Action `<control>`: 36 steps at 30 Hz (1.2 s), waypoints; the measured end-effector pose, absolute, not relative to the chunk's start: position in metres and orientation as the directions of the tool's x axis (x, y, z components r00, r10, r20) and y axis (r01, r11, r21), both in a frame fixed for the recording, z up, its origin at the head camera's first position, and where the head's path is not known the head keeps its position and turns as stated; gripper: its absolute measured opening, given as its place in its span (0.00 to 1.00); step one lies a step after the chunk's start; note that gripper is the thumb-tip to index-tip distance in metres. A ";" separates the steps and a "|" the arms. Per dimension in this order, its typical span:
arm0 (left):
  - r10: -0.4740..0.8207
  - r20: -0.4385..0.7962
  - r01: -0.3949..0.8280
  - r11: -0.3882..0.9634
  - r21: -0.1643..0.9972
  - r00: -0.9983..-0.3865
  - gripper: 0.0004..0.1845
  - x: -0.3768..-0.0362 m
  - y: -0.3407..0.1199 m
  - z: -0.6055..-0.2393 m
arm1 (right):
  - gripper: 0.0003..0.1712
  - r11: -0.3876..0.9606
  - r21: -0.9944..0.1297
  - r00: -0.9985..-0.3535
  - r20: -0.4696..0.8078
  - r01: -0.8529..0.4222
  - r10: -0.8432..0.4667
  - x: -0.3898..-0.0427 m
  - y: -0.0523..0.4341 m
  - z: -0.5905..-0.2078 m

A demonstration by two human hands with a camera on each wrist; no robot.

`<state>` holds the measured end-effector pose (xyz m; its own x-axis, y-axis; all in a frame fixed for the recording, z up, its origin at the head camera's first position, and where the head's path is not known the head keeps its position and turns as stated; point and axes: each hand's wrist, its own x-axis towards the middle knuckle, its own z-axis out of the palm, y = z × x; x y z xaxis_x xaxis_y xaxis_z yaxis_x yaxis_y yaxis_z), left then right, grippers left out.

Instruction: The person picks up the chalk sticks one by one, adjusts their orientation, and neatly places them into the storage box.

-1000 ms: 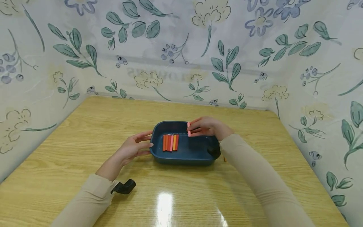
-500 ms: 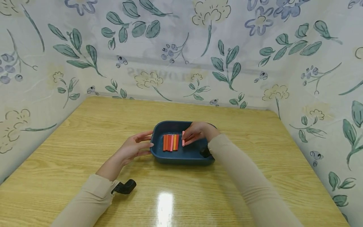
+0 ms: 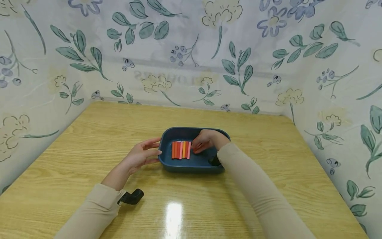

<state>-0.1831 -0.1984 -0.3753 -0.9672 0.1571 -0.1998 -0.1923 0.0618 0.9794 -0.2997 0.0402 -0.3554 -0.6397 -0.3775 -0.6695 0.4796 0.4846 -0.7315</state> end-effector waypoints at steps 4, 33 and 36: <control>0.155 -0.203 -0.196 0.059 0.979 -0.967 0.34 -0.183 -0.197 -0.375 | 0.25 0.465 -0.765 -0.663 -0.631 0.445 -0.403 -0.299 0.046 -0.347; 0.147 -0.215 -0.206 0.072 0.976 -0.966 0.34 -0.185 -0.197 -0.375 | 0.24 0.239 -0.937 -0.790 -0.344 0.254 -0.508 -0.222 0.108 -0.326; 0.147 -0.218 -0.210 0.068 0.975 -0.965 0.34 -0.185 -0.196 -0.376 | 0.24 0.227 -0.945 -0.814 -0.318 0.234 -0.486 -0.215 0.123 -0.332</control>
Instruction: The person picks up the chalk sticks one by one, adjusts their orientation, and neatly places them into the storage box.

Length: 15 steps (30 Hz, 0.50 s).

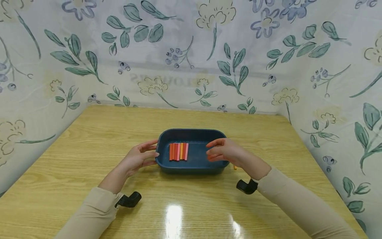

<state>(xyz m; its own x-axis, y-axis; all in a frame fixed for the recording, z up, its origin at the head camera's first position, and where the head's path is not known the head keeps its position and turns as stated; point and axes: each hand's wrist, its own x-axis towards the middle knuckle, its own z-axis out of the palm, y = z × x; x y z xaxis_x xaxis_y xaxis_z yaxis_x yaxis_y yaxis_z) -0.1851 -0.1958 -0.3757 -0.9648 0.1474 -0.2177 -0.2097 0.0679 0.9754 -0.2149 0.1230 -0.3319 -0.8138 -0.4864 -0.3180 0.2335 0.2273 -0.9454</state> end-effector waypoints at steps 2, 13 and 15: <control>0.146 -0.216 -0.207 0.069 0.976 -0.965 0.34 -0.185 -0.196 -0.376 | 0.23 0.215 -0.952 -0.832 -0.296 0.218 -0.469 -0.210 0.132 -0.336; 0.148 -0.212 -0.204 0.069 0.977 -0.966 0.34 -0.186 -0.197 -0.377 | 0.22 0.148 -0.974 -0.936 -0.206 0.169 -0.286 -0.198 0.171 -0.354; 0.145 -0.212 -0.204 0.072 0.976 -0.966 0.34 -0.186 -0.197 -0.376 | 0.22 0.133 -0.977 -0.949 -0.195 0.166 -0.249 -0.198 0.175 -0.357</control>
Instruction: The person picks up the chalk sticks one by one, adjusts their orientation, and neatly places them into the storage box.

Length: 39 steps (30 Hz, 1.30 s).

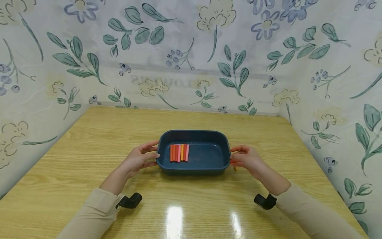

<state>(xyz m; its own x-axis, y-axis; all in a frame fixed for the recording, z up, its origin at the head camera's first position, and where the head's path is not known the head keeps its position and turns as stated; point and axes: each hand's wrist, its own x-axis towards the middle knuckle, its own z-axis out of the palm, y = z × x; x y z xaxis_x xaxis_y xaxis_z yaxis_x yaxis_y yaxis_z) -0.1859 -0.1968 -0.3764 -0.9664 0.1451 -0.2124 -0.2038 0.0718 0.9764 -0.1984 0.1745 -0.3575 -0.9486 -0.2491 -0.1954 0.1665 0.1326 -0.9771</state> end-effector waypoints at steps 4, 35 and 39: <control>0.138 -0.217 -0.207 0.079 0.975 -0.966 0.34 -0.186 -0.197 -0.378 | 0.23 0.134 -0.977 -0.964 -0.191 0.168 -0.185 -0.202 0.181 -0.365; 0.154 -0.188 -0.181 0.059 0.982 -0.970 0.34 -0.185 -0.198 -0.379 | 0.35 0.515 -0.829 -0.912 -0.362 0.220 -0.193 -0.233 0.189 -0.391; 0.148 -0.185 -0.178 0.059 0.982 -0.972 0.34 -0.185 -0.198 -0.379 | 0.35 0.467 -0.843 -0.906 -0.384 0.266 -0.176 -0.235 0.189 -0.389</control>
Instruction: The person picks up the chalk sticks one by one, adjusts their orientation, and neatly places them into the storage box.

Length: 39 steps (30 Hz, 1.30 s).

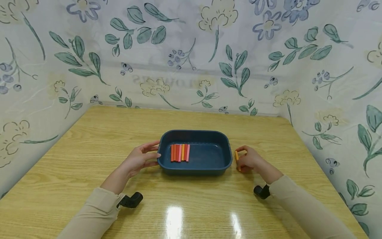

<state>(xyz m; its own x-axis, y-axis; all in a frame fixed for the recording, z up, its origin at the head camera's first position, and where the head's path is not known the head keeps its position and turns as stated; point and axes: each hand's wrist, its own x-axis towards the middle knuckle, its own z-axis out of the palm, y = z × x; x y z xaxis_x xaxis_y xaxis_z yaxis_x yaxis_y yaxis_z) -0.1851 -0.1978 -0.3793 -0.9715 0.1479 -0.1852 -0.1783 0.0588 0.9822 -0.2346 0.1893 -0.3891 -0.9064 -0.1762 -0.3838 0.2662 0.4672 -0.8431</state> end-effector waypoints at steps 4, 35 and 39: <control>0.147 -0.187 -0.180 0.062 0.982 -0.971 0.34 -0.186 -0.198 -0.379 | 0.35 0.380 -0.868 -0.896 -0.407 0.320 -0.177 -0.237 0.190 -0.387; 0.162 -0.193 -0.187 0.053 0.981 -0.968 0.35 -0.186 -0.198 -0.378 | 0.37 0.206 -0.902 -0.890 -0.417 0.380 -0.187 -0.250 0.167 -0.332; 0.167 -0.188 -0.182 0.055 0.982 -0.968 0.34 -0.186 -0.198 -0.378 | 0.38 0.198 -0.898 -0.882 -0.429 0.392 -0.198 -0.254 0.162 -0.329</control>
